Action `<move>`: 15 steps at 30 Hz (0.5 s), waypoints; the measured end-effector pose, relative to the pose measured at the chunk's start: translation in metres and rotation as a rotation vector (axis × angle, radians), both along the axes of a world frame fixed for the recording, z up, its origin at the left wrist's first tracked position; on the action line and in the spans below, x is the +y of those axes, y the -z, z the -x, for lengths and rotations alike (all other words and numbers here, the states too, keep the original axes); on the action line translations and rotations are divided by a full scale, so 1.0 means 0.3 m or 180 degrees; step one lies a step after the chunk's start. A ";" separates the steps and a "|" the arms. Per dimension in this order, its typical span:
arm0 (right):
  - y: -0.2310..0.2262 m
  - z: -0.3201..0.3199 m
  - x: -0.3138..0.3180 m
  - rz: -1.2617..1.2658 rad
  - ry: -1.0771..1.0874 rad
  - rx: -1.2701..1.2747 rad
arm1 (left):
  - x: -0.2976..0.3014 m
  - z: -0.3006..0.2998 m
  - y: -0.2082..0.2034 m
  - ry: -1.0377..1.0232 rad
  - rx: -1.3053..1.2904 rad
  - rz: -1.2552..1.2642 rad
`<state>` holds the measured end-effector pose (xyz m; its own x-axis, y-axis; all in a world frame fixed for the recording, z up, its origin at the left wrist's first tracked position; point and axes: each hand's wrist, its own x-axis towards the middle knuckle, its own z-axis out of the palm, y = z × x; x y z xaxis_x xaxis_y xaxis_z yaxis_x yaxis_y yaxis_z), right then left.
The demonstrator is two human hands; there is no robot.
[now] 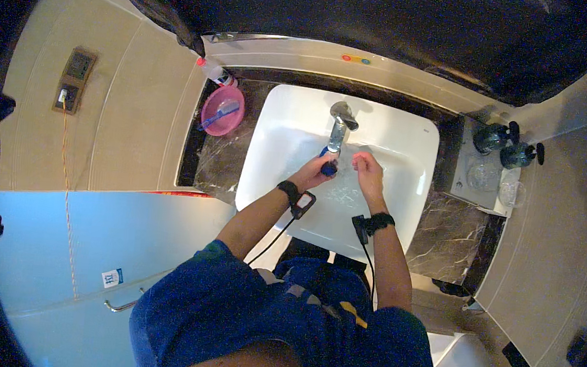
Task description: The person kneels and wipes a frosted glass door with a blue cloth, then stands to rinse the cloth at the sink and wipe the sink basin and countertop. The person uses the cloth to clean the door handle and surrounding areas before finishing at the sink.
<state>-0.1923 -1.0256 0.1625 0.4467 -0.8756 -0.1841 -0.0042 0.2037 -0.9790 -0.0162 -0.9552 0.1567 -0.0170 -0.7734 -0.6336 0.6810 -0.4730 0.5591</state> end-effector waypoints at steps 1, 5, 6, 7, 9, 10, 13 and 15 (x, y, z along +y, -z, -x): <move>-0.049 0.046 -0.010 0.0297 0.0126 0.0213 | -0.034 0.016 0.007 0.0220 -0.0138 -0.0082; -0.259 0.153 -0.037 0.0975 -0.0021 0.0499 | -0.110 0.052 0.003 0.0668 -0.1195 0.0319; -0.308 0.164 -0.033 0.1150 -0.0103 0.0601 | -0.123 0.055 -0.004 0.0796 -0.1370 0.0284; -0.355 0.168 -0.028 0.1317 -0.0179 0.0703 | -0.135 0.055 -0.015 0.0811 -0.1088 -0.0001; -0.433 0.157 -0.021 0.1724 -0.0392 0.0983 | -0.130 0.060 -0.040 0.0948 -0.1237 0.0015; -0.464 0.144 -0.022 0.1966 -0.0520 0.1166 | -0.124 0.062 -0.054 0.1032 -0.1315 0.0064; -0.519 0.091 -0.042 0.2510 -0.0893 0.1819 | -0.100 0.072 -0.100 0.1329 -0.1060 0.0125; -0.525 0.063 -0.064 0.2799 -0.1029 0.2241 | -0.079 0.080 -0.126 0.1160 -0.0722 0.0328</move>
